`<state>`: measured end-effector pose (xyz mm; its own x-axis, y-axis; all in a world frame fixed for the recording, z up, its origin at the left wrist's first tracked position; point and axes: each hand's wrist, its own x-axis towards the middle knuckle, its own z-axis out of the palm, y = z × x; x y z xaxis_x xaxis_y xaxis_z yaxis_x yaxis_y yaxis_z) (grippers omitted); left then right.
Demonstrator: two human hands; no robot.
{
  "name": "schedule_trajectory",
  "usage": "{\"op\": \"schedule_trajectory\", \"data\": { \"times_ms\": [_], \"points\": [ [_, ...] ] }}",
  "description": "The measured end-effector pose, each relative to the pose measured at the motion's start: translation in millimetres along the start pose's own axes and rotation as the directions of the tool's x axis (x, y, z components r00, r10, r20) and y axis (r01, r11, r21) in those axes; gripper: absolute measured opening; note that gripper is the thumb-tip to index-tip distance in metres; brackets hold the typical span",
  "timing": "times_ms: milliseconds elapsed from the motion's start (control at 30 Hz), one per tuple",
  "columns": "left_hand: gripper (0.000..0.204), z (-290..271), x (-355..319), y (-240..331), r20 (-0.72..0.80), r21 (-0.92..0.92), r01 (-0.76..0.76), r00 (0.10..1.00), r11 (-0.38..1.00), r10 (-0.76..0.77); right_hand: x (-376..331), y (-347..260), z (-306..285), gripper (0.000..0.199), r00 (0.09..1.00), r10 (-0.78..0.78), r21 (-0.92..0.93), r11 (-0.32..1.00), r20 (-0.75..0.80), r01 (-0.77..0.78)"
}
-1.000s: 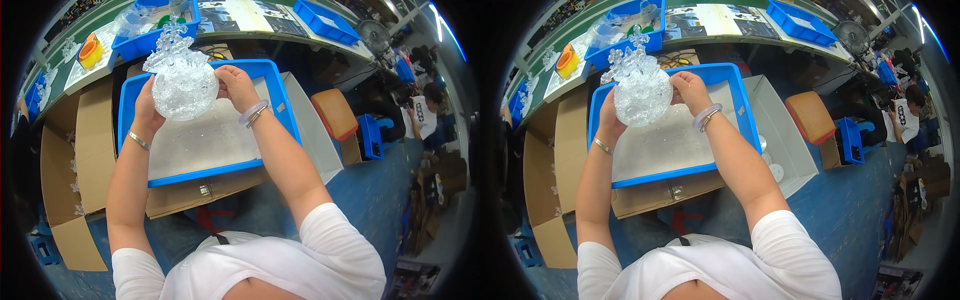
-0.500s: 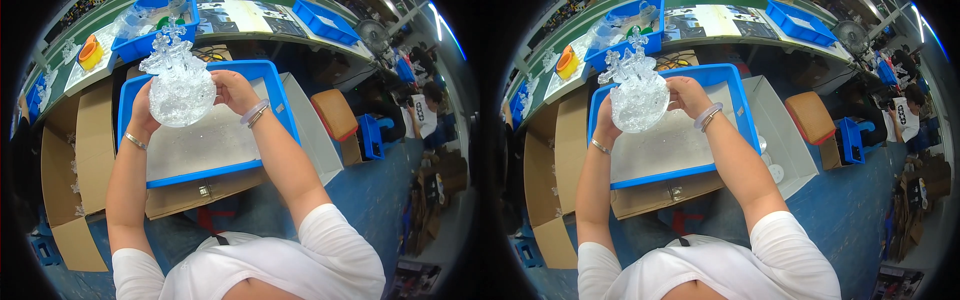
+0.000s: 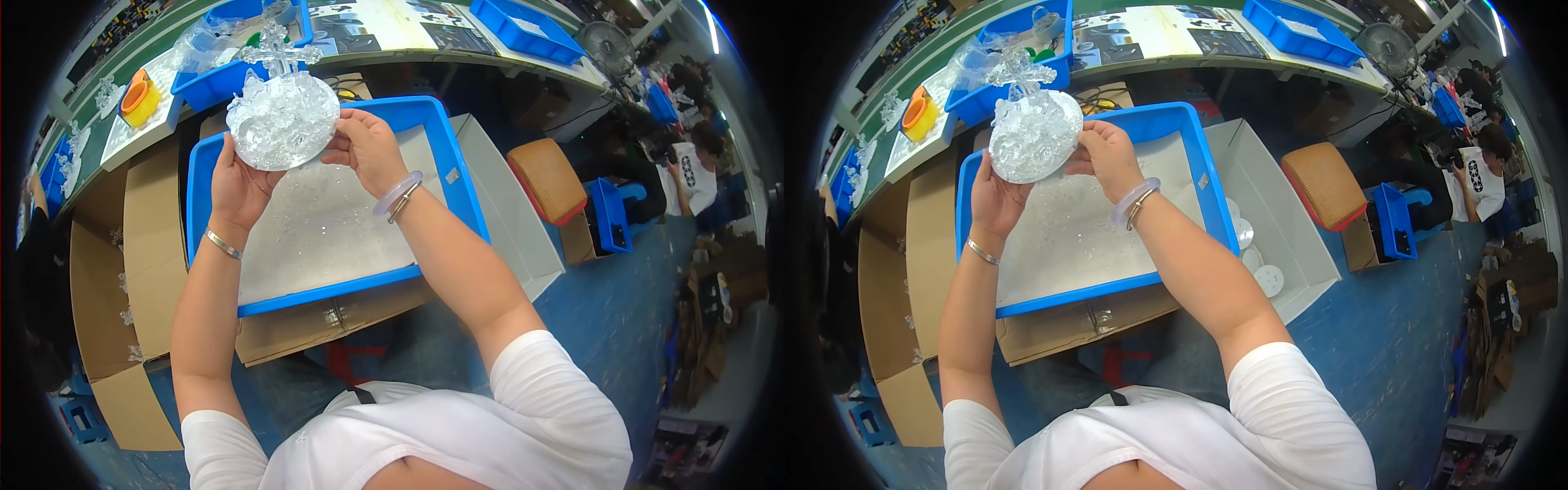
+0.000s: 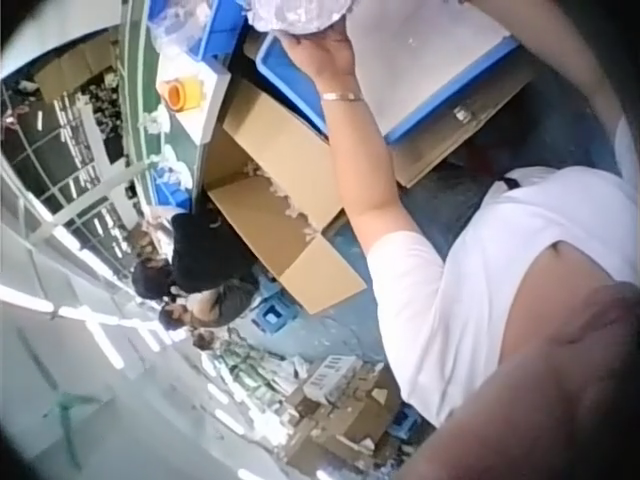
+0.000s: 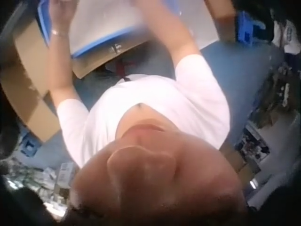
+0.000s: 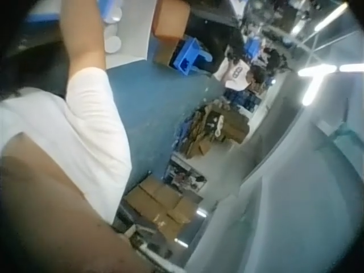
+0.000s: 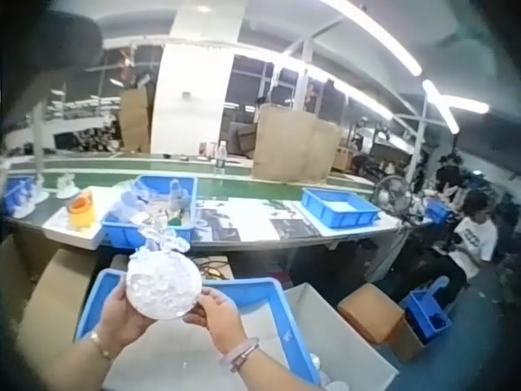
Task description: Inspecting acrylic decorative light components and placing them into a cardboard shipping box.
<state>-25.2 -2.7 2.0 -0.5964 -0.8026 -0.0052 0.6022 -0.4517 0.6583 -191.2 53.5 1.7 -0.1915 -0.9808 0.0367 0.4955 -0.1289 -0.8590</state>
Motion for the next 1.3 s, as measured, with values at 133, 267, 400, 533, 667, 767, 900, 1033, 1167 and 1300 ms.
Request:
{"op": "schedule_trajectory", "data": {
  "times_ms": [133, 267, 400, 533, 667, 767, 900, 1033, 1167, 1300],
  "points": [
    [0.046, 2, 0, -2, -0.057, 0.026, -0.007, 0.998, 1.000, 0.008, -2, -1, 2, 0.019, 0.999, -0.035, -0.041, 0.999, -0.024, 0.034],
    [0.046, 1, 0, -1, -0.086, 0.034, -0.014, 0.996, 0.999, 0.017, -1, -1, -1, 0.020, 1.000, -0.023, -0.064, 0.998, -0.017, 0.022],
    [0.046, 4, -1, -1, -0.128, 0.053, -0.006, 0.992, 0.999, 0.013, -1, -1, -2, 0.020, 0.998, 0.021, -0.114, 0.993, -0.067, -0.028],
    [0.046, 5, -1, -1, -0.128, 0.091, -0.004, 0.992, 0.996, 0.015, -3, -4, 0, 0.023, 0.992, 0.061, -0.158, 0.984, -0.111, -0.078],
    [0.045, 4, 1, -1, -0.196, 0.117, -0.021, 0.980, 0.993, 0.044, -3, -8, -4, 0.024, 0.988, 0.124, -0.206, 0.968, -0.094, -0.141],
    [0.044, -5, 5, 3, -0.188, 0.078, -0.040, 0.981, 0.996, 0.054, -2, -9, -3, 0.024, 0.973, 0.216, -0.256, 0.939, -0.084, -0.231],
    [0.043, -16, 7, 4, -0.105, 0.002, -0.032, 0.994, 0.999, 0.032, -3, -7, 3, 0.020, 0.980, 0.158, -0.212, 0.961, -0.119, -0.180],
    [0.041, -17, 7, 3, -0.057, -0.020, -0.011, 0.998, 1.000, 0.010, 1, -3, -4, 0.018, 0.991, 0.095, -0.167, 0.980, -0.096, -0.110],
    [0.040, -12, 7, 2, -0.105, 0.020, -0.007, 0.994, 1.000, 0.009, 2, -5, -5, 0.019, 0.978, 0.136, -0.243, 0.955, -0.157, -0.172],
    [0.042, -16, 8, 3, -0.149, -0.002, -0.044, 0.988, 0.999, 0.043, 4, -3, -6, 0.021, 0.964, 0.211, -0.221, 0.944, -0.163, -0.244]
  ]
}}
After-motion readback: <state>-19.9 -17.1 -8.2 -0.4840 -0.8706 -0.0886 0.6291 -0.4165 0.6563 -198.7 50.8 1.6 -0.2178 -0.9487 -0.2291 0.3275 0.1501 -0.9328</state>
